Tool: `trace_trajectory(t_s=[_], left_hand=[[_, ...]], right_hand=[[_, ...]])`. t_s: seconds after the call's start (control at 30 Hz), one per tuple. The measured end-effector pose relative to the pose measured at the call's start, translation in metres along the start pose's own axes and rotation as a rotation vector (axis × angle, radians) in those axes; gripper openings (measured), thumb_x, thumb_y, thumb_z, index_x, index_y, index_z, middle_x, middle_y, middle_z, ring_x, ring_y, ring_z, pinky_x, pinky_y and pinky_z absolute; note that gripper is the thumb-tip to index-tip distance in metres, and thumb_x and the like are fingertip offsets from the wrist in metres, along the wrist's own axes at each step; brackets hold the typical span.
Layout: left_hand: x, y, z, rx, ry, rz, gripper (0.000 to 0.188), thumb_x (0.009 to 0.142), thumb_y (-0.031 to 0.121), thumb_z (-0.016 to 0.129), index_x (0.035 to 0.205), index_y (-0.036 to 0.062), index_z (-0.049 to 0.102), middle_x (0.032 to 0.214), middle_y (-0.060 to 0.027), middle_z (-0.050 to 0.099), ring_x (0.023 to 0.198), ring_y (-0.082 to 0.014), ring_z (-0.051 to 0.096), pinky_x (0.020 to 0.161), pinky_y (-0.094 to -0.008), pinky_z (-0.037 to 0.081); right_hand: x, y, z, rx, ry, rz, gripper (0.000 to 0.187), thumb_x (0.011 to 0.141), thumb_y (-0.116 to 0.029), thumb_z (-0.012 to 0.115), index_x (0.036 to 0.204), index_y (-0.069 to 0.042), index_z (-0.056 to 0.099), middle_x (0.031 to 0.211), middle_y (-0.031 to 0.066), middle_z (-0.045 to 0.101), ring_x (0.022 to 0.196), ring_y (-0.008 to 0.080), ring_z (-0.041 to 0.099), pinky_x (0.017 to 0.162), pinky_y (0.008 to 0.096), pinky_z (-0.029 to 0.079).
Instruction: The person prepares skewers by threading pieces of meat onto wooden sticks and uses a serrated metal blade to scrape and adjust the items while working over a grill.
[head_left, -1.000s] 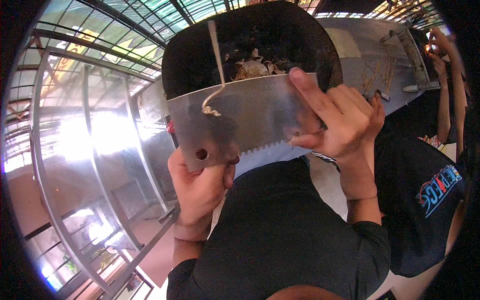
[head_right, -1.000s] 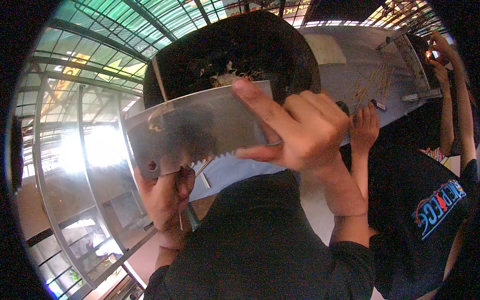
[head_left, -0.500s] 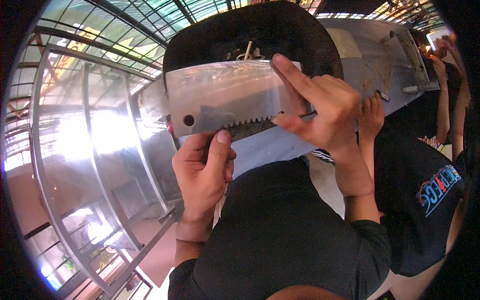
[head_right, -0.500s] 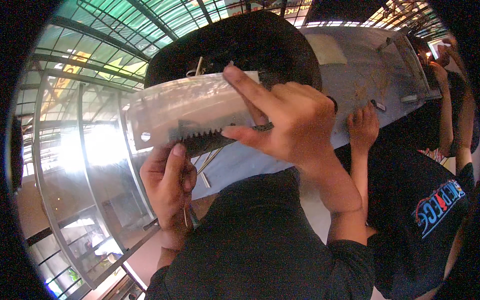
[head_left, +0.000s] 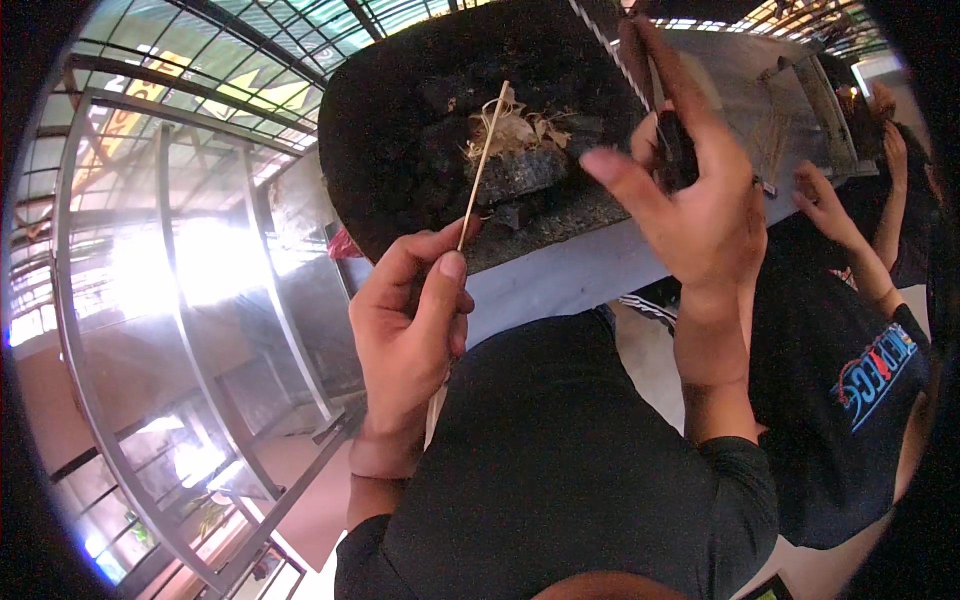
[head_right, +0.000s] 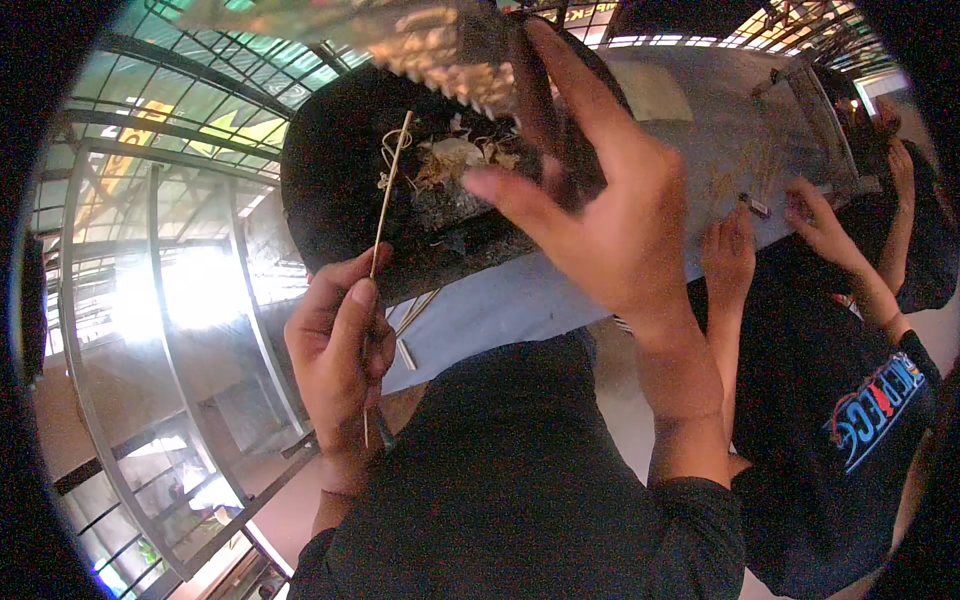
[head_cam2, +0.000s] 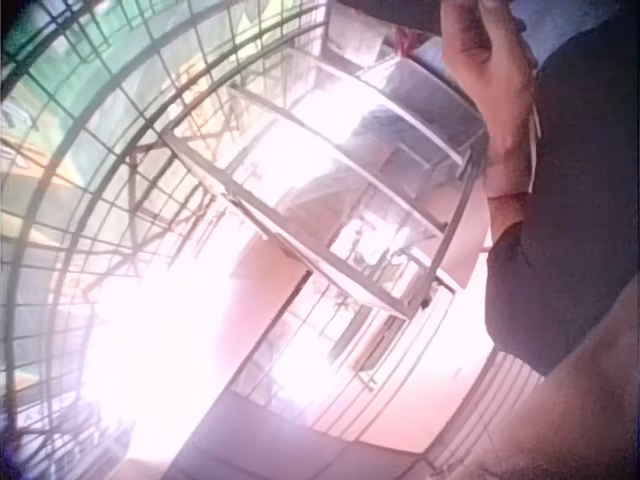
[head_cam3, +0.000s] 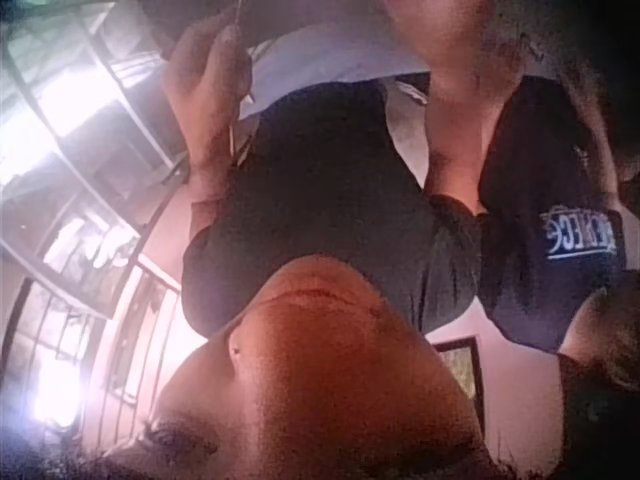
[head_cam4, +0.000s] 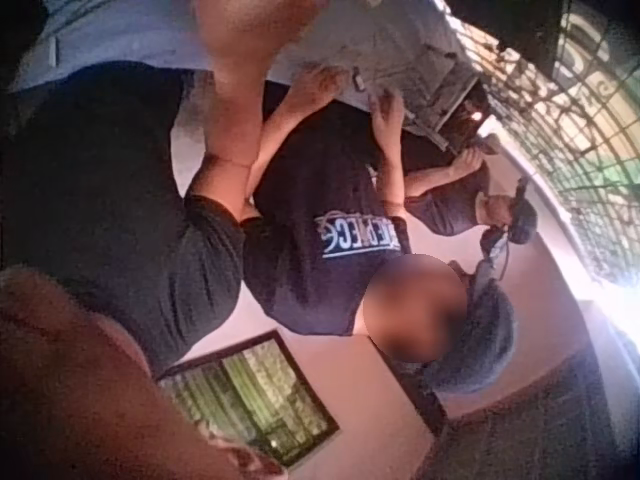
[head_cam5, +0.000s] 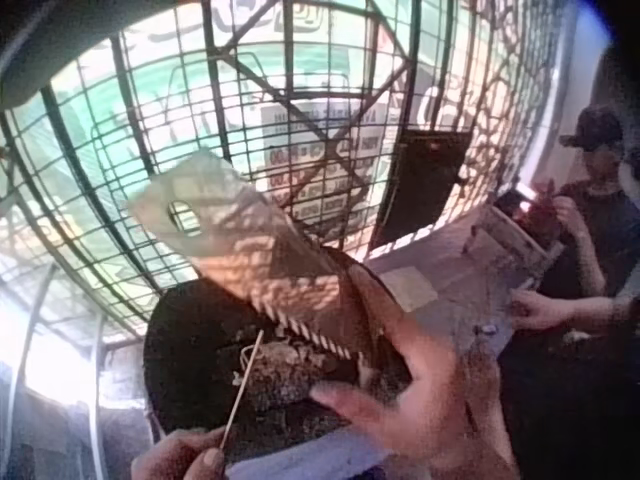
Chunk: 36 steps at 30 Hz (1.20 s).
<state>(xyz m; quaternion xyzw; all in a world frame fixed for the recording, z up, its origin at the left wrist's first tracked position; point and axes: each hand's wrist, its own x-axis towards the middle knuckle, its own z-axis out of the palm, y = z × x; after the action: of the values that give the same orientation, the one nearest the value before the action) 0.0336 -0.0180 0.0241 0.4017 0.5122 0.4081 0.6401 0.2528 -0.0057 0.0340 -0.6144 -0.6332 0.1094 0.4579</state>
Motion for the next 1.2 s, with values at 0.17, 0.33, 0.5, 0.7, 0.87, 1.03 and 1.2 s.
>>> trace_trajectory(t_s=[0.17,0.33,0.5,0.7,0.87,1.03,1.2], left_hand=[[-0.004,-0.005,0.003,0.117,-0.056,0.115,0.020,0.094,0.009,0.059,0.111,-0.0015,0.063,0.076,-0.0004,0.057,0.051,-0.0026,0.046,0.043,-0.0175,0.035],[-0.005,-0.007,0.009,0.247,-0.091,0.223,0.020,0.095,0.010,0.056,0.110,-0.0018,0.062,0.073,-0.0003,0.056,0.050,-0.0036,0.047,0.043,-0.0191,0.036],[0.003,0.009,0.023,0.197,-0.096,0.064,0.023,0.097,0.017,0.057,0.112,0.0010,0.061,0.069,0.0014,0.054,0.050,-0.0032,0.047,0.042,-0.0193,0.035],[0.013,-0.002,0.009,0.212,-0.117,0.111,0.021,0.099,0.020,0.055,0.106,0.0017,0.061,0.060,0.0040,0.050,0.046,-0.0021,0.042,0.040,-0.0188,0.031],[0.011,0.010,0.005,0.190,-0.033,0.003,0.019,0.098,0.018,0.053,0.100,0.0010,0.061,0.059,-0.0004,0.054,0.044,-0.0034,0.044,0.040,-0.0189,0.032],[0.026,0.003,0.005,0.227,-0.056,0.046,0.018,0.098,0.016,0.052,0.101,0.0010,0.060,0.061,-0.0033,0.058,0.045,-0.0038,0.045,0.040,-0.0184,0.032],[0.030,0.000,0.004,0.168,-0.070,0.076,0.018,0.098,0.017,0.052,0.101,0.0016,0.060,0.060,-0.0016,0.056,0.044,-0.0033,0.043,0.040,-0.0186,0.032]], right_hand=[[0.017,0.002,0.010,0.261,0.030,-0.045,0.061,0.082,-0.023,0.075,0.136,-0.008,0.052,0.095,0.0121,0.070,0.075,0.0164,0.067,0.071,0.0269,0.053],[0.019,-0.001,0.016,0.272,-0.030,0.007,0.057,0.076,-0.013,0.077,0.129,-0.007,0.058,0.095,0.0109,0.071,0.077,0.0130,0.066,0.077,0.0283,0.051],[0.016,0.001,0.027,0.379,-0.070,-0.053,0.053,0.076,-0.012,0.076,0.127,-0.008,0.061,0.093,0.0102,0.071,0.079,0.0139,0.066,0.078,0.0288,0.051],[0.031,0.007,0.013,0.145,0.036,-0.118,0.045,0.080,-0.007,0.073,0.125,-0.010,0.064,0.076,0.0003,0.066,0.073,0.0047,0.058,0.069,0.0216,0.047],[0.050,0.021,0.011,-0.032,-0.020,-0.089,0.043,0.078,-0.018,0.073,0.120,-0.011,0.065,0.082,0.0135,0.069,0.073,0.0258,0.069,0.070,0.0353,0.053],[0.047,0.024,0.044,-0.267,-0.189,-0.018,0.046,0.077,-0.030,0.074,0.120,-0.017,0.065,0.093,0.0176,0.069,0.085,0.0372,0.067,0.076,0.0456,0.054],[0.044,0.029,0.045,-0.213,-0.159,-0.105,0.047,0.080,-0.031,0.073,0.123,-0.016,0.064,0.095,0.0184,0.069,0.076,0.0325,0.067,0.072,0.0386,0.053]])
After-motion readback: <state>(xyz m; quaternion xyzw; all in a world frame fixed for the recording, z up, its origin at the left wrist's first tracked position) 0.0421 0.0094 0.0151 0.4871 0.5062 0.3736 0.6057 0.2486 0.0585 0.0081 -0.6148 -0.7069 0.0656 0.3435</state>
